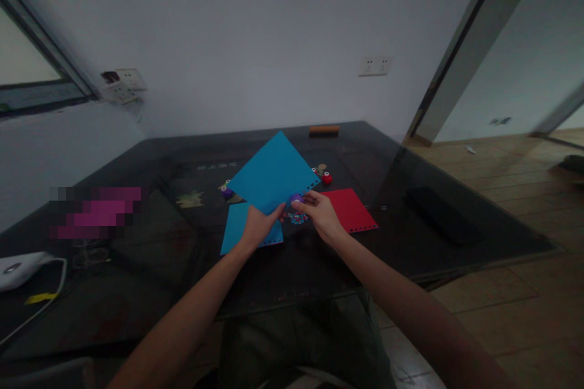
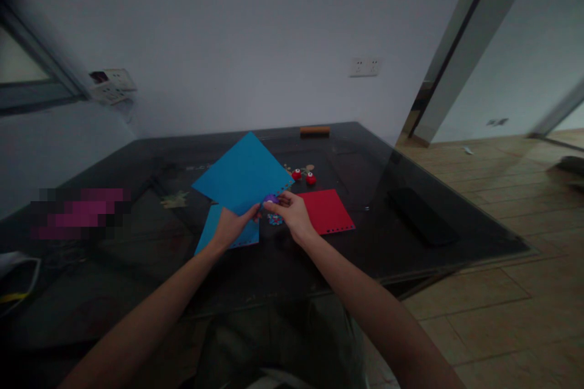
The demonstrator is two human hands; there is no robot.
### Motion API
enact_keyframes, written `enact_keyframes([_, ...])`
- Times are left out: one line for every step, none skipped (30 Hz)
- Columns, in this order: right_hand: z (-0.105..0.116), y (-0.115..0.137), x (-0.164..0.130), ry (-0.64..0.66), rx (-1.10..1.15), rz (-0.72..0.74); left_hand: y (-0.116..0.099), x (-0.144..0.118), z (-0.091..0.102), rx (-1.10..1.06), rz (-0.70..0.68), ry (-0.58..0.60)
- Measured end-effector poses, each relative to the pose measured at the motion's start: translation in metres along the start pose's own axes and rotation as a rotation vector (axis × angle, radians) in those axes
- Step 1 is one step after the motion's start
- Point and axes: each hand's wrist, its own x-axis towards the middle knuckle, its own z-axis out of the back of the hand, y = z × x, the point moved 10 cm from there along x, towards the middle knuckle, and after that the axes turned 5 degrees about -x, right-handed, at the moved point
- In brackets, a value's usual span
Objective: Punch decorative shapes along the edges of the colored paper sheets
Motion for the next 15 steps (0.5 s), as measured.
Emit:
enact_keyframes([-0.0002, 0.0004, 0.0000, 0.002, -0.006, 0.003, -0.0004, -0.0001, -0.0001, 0.000, 0.000, 0.001])
enact_keyframes([-0.0002, 0.0008, -0.0002, 0.003, -0.011, 0.005, -0.0008, -0.0002, -0.0002, -0.002, 0.000, 0.002])
enact_keyframes([-0.0002, 0.0011, -0.0005, 0.003, -0.015, 0.005, -0.0010, -0.0002, -0.0004, -0.003, 0.000, 0.003])
enact_keyframes([-0.0003, 0.0015, -0.0008, 0.003, -0.019, 0.003, -0.0011, -0.0003, -0.0007, -0.003, 0.002, 0.005])
enact_keyframes([-0.0004, 0.0018, -0.0013, 0.004, -0.020, -0.001, -0.0010, -0.0004, -0.0009, 0.000, 0.004, 0.007])
enact_keyframes([-0.0007, 0.0021, -0.0017, 0.005, -0.021, -0.004, -0.0010, -0.0004, -0.0010, 0.004, 0.005, 0.009])
enact_keyframes([-0.0011, 0.0027, -0.0022, 0.007, -0.023, -0.006, -0.0011, -0.0005, -0.0010, 0.006, 0.004, 0.009])
enact_keyframes([-0.0015, 0.0034, -0.0025, 0.009, -0.024, -0.005, -0.0010, -0.0005, -0.0012, 0.009, 0.003, 0.011])
enact_keyframes([-0.0018, 0.0041, -0.0028, 0.009, -0.024, -0.005, -0.0008, -0.0005, -0.0013, 0.009, 0.004, 0.011])
enact_keyframes([-0.0020, 0.0045, -0.0030, 0.009, -0.022, -0.004, -0.0004, -0.0005, -0.0014, 0.009, 0.006, 0.012])
enact_keyframes([-0.0019, 0.0048, -0.0030, 0.008, -0.020, -0.004, 0.0002, -0.0005, -0.0014, 0.009, 0.009, 0.013])
enact_keyframes([-0.0019, 0.0049, -0.0029, 0.008, -0.016, -0.003, 0.0008, -0.0004, -0.0014, 0.011, 0.013, 0.012])
enact_keyframes([-0.0020, 0.0047, -0.0027, 0.009, -0.013, -0.003, 0.0015, -0.0003, -0.0012, 0.014, 0.016, 0.010])
enact_keyframes([-0.0020, 0.0044, -0.0025, 0.009, -0.011, -0.004, 0.0020, -0.0001, -0.0010, 0.016, 0.016, 0.008])
enact_keyframes([-0.0019, 0.0040, -0.0022, 0.010, -0.010, -0.005, 0.0024, 0.0000, -0.0009, 0.018, 0.015, 0.006])
